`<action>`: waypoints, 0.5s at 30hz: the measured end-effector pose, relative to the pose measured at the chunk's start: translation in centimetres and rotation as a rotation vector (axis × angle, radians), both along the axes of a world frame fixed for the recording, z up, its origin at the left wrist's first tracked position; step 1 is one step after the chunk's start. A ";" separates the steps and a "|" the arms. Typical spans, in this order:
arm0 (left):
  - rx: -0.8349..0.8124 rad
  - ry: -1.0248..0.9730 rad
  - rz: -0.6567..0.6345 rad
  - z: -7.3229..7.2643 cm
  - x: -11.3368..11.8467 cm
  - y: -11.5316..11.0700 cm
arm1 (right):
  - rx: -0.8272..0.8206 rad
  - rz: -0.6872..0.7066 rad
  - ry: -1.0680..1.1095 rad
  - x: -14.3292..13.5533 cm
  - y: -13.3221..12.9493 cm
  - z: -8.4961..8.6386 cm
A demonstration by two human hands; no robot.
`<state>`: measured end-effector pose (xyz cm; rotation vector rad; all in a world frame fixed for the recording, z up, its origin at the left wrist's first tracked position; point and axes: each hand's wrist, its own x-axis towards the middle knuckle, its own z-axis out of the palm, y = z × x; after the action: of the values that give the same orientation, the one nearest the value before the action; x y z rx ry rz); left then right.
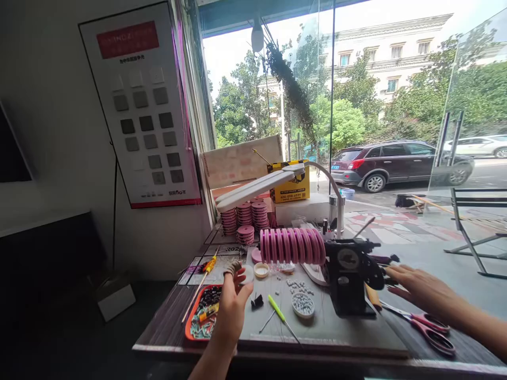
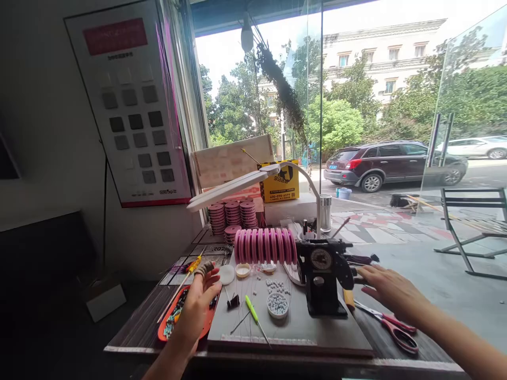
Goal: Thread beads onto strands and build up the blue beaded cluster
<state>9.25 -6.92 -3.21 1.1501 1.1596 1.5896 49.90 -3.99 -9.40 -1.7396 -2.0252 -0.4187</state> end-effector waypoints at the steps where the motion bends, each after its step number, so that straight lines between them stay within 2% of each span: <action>1: -0.015 -0.010 -0.005 -0.3 0.1 0.2 | -0.002 -0.004 0.023 0.2 -0.2 0.3; 5: -0.034 -0.050 -0.008 -1.4 0.8 0.6 | 0.028 -0.005 0.149 -0.5 -1.9 2.4; 10: -0.033 -0.079 -0.036 -1.8 1.2 0.9 | 0.124 0.065 0.553 -5.7 -4.7 5.4; 12: -0.024 -0.086 -0.040 -1.7 1.4 0.8 | 0.157 0.112 0.637 -8.0 -5.4 5.9; 15: 0.005 -0.077 -0.041 -1.5 1.7 0.5 | 0.153 0.159 0.708 -10.6 -5.7 5.8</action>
<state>10.90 -6.37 -4.67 1.0991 1.0758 1.5924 39.33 -9.71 -3.57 -1.3574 -1.5469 0.0922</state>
